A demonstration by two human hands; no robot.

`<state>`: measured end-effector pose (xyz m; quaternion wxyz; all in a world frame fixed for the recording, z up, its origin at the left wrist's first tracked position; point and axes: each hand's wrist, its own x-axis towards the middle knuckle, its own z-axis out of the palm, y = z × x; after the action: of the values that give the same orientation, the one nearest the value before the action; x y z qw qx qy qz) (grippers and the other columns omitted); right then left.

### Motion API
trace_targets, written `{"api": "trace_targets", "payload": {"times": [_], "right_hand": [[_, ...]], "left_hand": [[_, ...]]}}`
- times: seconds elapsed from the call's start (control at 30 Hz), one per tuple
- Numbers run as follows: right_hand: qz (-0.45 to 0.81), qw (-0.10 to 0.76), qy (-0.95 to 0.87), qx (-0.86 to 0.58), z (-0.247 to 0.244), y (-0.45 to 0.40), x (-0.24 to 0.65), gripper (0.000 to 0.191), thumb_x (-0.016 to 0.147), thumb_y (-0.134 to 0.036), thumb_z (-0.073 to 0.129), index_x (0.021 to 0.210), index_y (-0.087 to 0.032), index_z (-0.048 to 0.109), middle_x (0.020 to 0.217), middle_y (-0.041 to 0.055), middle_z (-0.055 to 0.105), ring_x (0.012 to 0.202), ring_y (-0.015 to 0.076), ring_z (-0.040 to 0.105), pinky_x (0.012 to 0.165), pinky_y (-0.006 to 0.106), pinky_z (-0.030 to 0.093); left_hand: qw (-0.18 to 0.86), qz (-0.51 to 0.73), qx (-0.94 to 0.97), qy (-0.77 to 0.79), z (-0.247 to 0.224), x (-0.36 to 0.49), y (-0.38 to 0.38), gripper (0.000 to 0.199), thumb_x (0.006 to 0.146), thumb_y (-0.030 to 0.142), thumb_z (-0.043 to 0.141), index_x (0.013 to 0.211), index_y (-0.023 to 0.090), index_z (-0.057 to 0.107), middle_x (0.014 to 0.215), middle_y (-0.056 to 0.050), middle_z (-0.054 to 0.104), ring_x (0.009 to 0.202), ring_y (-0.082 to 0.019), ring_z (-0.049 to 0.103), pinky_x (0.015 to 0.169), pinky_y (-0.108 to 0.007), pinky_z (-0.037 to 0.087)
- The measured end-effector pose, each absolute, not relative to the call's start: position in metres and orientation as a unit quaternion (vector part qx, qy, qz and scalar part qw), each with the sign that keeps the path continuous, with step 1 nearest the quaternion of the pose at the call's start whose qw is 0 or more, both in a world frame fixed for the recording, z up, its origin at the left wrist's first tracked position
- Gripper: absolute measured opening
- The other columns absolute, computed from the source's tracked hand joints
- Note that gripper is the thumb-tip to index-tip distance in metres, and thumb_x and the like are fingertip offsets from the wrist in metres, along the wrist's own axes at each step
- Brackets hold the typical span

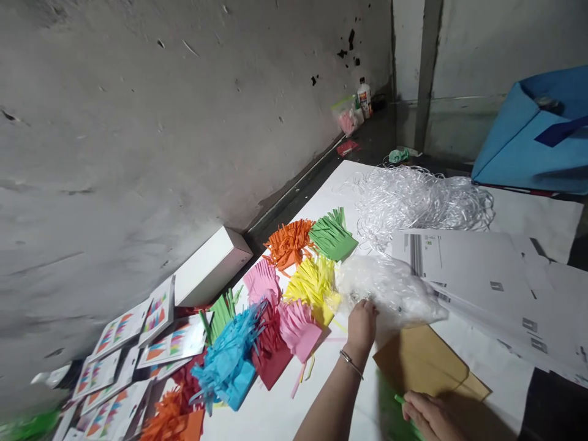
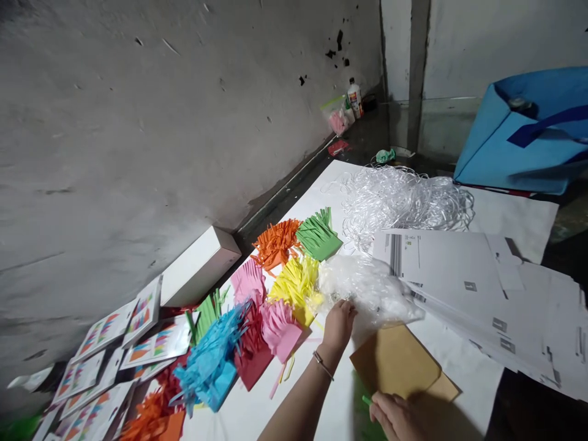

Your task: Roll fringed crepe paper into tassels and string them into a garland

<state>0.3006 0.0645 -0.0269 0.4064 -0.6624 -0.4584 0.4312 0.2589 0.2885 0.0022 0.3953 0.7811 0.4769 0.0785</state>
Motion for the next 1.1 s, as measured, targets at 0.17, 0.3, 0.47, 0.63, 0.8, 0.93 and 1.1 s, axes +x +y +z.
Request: {"api": "trace_targets", "payload": {"times": [0.17,0.3,0.47,0.63,0.8,0.93,1.1], "right_hand": [[0.399,0.438,-0.453,-0.666,-0.012,0.075,0.313,0.054,0.099,-0.06,0.029,0.076,-0.024,0.061,0.072,0.0031,0.07,0.068,0.0182,0.068,0.064,0.025,0.052],[0.325,0.47,-0.481,-0.665,0.031,0.089,0.326,0.043,0.102,-0.051,0.033,0.089,-0.024,0.063,0.078,0.0045,0.072,0.073,0.0196,0.07,0.066,0.027,0.054],[0.255,0.449,-0.615,-0.596,0.092,0.097,0.311,0.031,0.103,-0.032,0.037,0.082,-0.024,0.058,0.073,0.0015,0.064,0.07,0.0179,0.063,0.066,0.028,0.049],[0.241,0.36,-0.725,-0.535,0.127,0.084,0.277,0.034,0.103,-0.02,0.034,0.073,-0.021,0.049,0.067,-0.0008,0.056,0.066,0.016,0.055,0.062,0.028,0.041],[0.253,0.278,-0.777,-0.505,0.146,0.066,0.258,0.033,0.1,-0.015,0.035,0.07,-0.021,0.05,0.064,-0.0001,0.056,0.064,0.0178,0.053,0.06,0.029,0.037],[0.285,0.226,-0.797,-0.482,0.156,0.055,0.245,0.031,0.097,-0.014,0.04,0.07,-0.021,0.052,0.064,0.0007,0.058,0.066,0.0184,0.054,0.06,0.029,0.037],[0.288,0.197,-0.824,-0.446,0.156,0.041,0.227,0.03,0.1,-0.017,0.035,0.079,-0.02,0.057,0.073,0.003,0.062,0.072,0.021,0.054,0.065,0.032,0.039]], "left_hand": [[0.512,0.165,0.688,0.486,0.034,0.241,0.267,0.03,0.09,0.037,0.058,0.101,0.012,0.071,0.078,-0.007,0.068,0.068,-0.017,0.063,0.064,-0.031,0.052],[0.715,0.255,0.442,0.478,0.073,0.21,0.224,0.041,0.069,0.042,0.082,0.094,0.01,0.074,0.078,-0.008,0.071,0.06,-0.013,0.062,0.062,-0.028,0.05],[0.783,0.325,0.259,0.464,0.112,0.171,0.169,0.037,0.051,0.035,0.093,0.07,0.012,0.073,0.058,-0.002,0.065,0.043,-0.008,0.052,0.05,-0.022,0.039],[0.744,0.371,0.303,0.466,0.126,0.132,0.13,0.036,0.062,0.042,0.087,0.067,0.011,0.069,0.049,0.002,0.057,0.042,-0.007,0.048,0.046,-0.02,0.033],[0.695,0.377,0.388,0.473,0.136,0.096,0.097,0.035,0.073,0.045,0.079,0.066,0.013,0.063,0.053,0.004,0.051,0.044,-0.008,0.044,0.045,-0.021,0.035],[0.581,0.371,0.546,0.477,0.143,0.073,0.072,0.033,0.085,0.043,0.067,0.067,0.015,0.063,0.061,0.001,0.054,0.052,-0.009,0.046,0.051,-0.022,0.038],[0.499,0.356,0.624,0.484,0.148,0.049,0.052,0.033,0.091,0.04,0.059,0.073,0.015,0.069,0.067,-0.004,0.06,0.058,-0.011,0.051,0.055,-0.023,0.042]]}}
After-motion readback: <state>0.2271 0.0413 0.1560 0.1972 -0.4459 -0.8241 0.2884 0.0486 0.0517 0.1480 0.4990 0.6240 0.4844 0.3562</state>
